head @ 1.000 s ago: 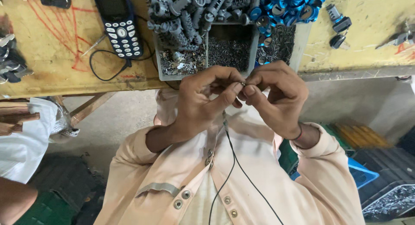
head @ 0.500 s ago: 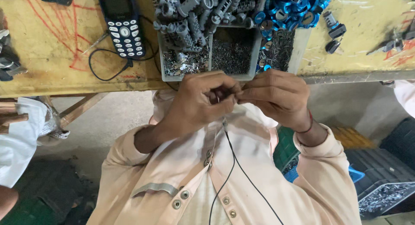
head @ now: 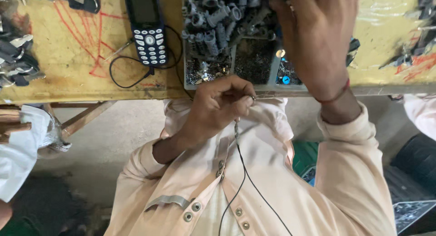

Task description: The person sits at a workbench and assembles small lock components by hand, picking gray and blue plastic lock parts from a compartmented tray, fitting them together between the fingers, and placing finished pieces back into the tray, repeating the cycle continuously.

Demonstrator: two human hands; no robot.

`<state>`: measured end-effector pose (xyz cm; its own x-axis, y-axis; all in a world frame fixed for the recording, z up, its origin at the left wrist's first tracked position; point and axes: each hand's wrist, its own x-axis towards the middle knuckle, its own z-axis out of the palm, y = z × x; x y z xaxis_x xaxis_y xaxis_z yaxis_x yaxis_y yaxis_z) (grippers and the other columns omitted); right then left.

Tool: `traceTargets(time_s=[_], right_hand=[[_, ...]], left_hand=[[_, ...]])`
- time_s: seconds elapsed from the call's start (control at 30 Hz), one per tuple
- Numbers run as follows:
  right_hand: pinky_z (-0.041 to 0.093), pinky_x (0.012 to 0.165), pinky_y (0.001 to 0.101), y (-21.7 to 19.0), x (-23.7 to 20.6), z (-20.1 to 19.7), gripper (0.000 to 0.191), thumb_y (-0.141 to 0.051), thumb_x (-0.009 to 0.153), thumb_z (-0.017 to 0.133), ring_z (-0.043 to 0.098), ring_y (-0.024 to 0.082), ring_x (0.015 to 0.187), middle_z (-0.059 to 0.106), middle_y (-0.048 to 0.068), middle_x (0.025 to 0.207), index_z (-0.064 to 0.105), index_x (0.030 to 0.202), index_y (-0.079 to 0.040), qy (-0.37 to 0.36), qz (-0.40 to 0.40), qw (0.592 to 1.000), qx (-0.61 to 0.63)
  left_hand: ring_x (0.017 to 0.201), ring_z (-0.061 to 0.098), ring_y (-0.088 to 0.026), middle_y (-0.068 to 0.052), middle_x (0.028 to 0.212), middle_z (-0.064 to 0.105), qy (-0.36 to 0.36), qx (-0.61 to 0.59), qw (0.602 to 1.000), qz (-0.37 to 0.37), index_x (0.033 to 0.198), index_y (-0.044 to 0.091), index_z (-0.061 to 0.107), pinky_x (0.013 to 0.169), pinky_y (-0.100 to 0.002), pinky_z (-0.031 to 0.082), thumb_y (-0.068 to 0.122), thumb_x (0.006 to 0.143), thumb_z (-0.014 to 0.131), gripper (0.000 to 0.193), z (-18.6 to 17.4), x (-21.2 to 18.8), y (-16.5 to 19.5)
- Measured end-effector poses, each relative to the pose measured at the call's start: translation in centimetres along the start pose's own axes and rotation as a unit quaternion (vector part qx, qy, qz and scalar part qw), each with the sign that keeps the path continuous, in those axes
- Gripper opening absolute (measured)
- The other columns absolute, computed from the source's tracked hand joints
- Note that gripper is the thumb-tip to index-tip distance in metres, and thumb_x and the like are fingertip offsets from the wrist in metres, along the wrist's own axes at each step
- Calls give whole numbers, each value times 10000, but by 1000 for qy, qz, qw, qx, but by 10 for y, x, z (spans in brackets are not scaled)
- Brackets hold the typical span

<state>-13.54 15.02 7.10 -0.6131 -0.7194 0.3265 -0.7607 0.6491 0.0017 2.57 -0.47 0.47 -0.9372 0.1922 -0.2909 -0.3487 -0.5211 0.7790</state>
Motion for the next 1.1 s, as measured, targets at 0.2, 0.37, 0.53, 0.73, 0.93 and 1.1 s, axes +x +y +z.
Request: traceTargets(time_s=[0.2, 0.37, 0.53, 0.73, 0.93, 1.1], right_hand=[[535, 767, 246, -7, -60, -25, 509, 98, 784, 793, 656, 156, 899, 688, 75, 1129, 623, 1233, -69, -193, 246, 766, 562], [591, 858, 291, -22, -93, -21, 358, 103, 848, 817, 734, 228, 1030, 711, 105, 1207, 714, 1160, -41, -97, 137, 897, 409], [602, 872, 306, -25, -90, -27, 375, 112, 879, 792, 727, 234, 1035, 701, 112, 1202, 741, 1204, -67, -79, 121, 901, 409], [603, 865, 323, -21, -93, -26, 371, 97, 881, 789, 725, 261, 1073, 693, 135, 1217, 750, 1212, -66, -67, 58, 920, 382], [596, 860, 333, -15, -90, -24, 331, 37, 878, 821, 715, 261, 1043, 686, 124, 1183, 747, 1186, -58, -71, 48, 904, 418], [595, 834, 321, -19, -93, -23, 319, 68, 883, 818, 715, 242, 1009, 692, 120, 1167, 762, 1176, -46, -55, 59, 912, 402]], left_hand=[[733, 657, -50, -36, 909, 709, -5, -54, 998, -34, 1048, -33, 707, 657, -203, 563, 103, 952, 742, 170, 1, 6, 5], [758, 644, -12, -11, 892, 723, 37, 1, 998, -50, 1030, -27, 721, 648, -176, 546, 131, 933, 777, 193, 11, 6, 13], [744, 631, -3, 0, 877, 712, 38, 36, 997, -64, 1001, -16, 712, 636, -176, 542, 129, 937, 777, 171, 10, 2, 21], [774, 606, 6, 18, 889, 700, 45, 56, 996, -49, 984, -10, 709, 663, -171, 520, 136, 957, 778, 164, 15, 1, 17], [733, 586, 0, 20, 861, 672, 27, 14, 997, -72, 992, -7, 694, 624, -180, 498, 145, 963, 772, 173, 14, -3, 19], [702, 583, -10, 14, 840, 644, 32, 13, 997, -62, 1006, -1, 640, 598, -197, 513, 144, 988, 742, 177, 17, -1, 16]])
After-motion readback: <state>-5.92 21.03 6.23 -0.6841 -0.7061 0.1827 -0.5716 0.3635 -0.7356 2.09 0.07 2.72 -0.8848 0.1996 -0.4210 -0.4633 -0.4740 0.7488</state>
